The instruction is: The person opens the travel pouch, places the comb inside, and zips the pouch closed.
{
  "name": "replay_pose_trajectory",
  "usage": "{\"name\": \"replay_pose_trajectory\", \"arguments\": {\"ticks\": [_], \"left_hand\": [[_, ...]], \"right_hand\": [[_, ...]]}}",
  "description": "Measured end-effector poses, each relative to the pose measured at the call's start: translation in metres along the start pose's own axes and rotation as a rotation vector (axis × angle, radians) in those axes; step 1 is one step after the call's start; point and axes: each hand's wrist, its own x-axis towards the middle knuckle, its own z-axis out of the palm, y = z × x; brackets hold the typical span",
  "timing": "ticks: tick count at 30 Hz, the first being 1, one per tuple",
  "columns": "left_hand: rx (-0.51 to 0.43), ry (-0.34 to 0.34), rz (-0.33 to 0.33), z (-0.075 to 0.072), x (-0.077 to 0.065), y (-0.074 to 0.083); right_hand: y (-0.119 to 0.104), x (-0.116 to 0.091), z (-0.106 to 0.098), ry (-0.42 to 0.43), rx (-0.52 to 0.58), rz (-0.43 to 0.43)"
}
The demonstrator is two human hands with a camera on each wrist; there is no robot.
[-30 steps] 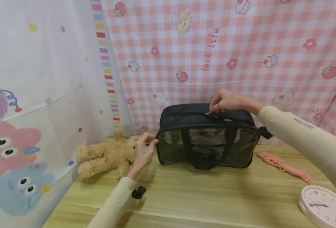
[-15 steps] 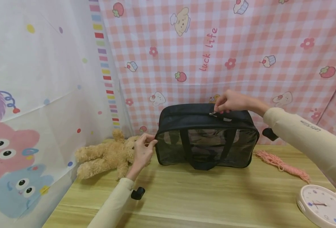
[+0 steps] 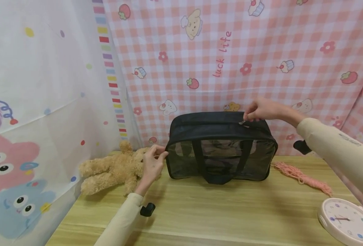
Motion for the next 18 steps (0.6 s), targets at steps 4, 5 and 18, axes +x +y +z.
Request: {"name": "replay_pose_trajectory", "arguments": {"ticks": [4,5,18], "left_hand": [[0.003,0.010,0.005,0.001,0.000,0.000],[0.003,0.011,0.006,0.001,0.000,0.000],[-0.006,0.012,-0.016,0.002,0.001,-0.002]], "right_hand": [[0.008,-0.009,-0.003,0.016,-0.012,0.013],[0.010,-0.010,-0.004,0.022,-0.018,0.015],[0.025,-0.022,-0.007,0.036,-0.034,0.045]]}}
